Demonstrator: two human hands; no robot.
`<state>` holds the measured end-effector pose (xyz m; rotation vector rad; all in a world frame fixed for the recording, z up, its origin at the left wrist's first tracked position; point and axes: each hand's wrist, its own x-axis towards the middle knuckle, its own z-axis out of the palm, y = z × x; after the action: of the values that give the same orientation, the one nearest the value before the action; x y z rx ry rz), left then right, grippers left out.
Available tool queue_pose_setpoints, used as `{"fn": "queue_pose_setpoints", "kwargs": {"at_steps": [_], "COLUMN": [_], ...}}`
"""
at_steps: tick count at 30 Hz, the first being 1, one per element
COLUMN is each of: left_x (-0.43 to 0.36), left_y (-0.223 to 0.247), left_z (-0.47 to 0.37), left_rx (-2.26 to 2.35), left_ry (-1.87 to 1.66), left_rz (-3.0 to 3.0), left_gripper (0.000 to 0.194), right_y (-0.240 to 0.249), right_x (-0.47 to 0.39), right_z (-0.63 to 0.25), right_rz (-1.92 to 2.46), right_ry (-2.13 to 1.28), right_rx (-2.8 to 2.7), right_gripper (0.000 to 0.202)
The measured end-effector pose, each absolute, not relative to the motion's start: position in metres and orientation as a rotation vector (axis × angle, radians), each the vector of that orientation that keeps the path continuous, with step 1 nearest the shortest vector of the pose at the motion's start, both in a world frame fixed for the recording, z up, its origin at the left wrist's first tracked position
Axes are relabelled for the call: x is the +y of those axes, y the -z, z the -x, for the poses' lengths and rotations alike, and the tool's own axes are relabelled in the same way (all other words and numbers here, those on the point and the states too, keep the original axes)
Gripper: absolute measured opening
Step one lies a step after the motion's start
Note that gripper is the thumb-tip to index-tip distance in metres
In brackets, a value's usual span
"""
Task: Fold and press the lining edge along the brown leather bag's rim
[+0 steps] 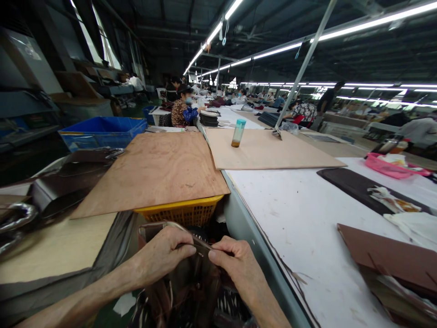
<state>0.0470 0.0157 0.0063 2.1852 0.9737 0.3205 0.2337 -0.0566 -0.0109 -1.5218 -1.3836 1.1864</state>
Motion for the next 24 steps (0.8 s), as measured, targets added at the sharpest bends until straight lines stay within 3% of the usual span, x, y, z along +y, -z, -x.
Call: {"fn": "queue_pose_setpoints", "kwargs": {"at_steps": [6,24], "left_x": [0.012,0.019], "left_y": [-0.006,0.005], "left_z": [-0.047,-0.046], "left_rx": [1.148,1.26], "left_ry": [-0.398,-0.651], "left_rz": [-2.264,-2.155], "left_gripper": [0.018,0.011], "right_y": [0.005,0.015], "right_x": [-0.061,-0.063], "right_z": [-0.225,-0.227], "right_rz": [1.586,1.548], "right_ry": [-1.008,-1.046], "right_rx": [-1.483,-1.485], "right_gripper": [0.029,0.031]}}
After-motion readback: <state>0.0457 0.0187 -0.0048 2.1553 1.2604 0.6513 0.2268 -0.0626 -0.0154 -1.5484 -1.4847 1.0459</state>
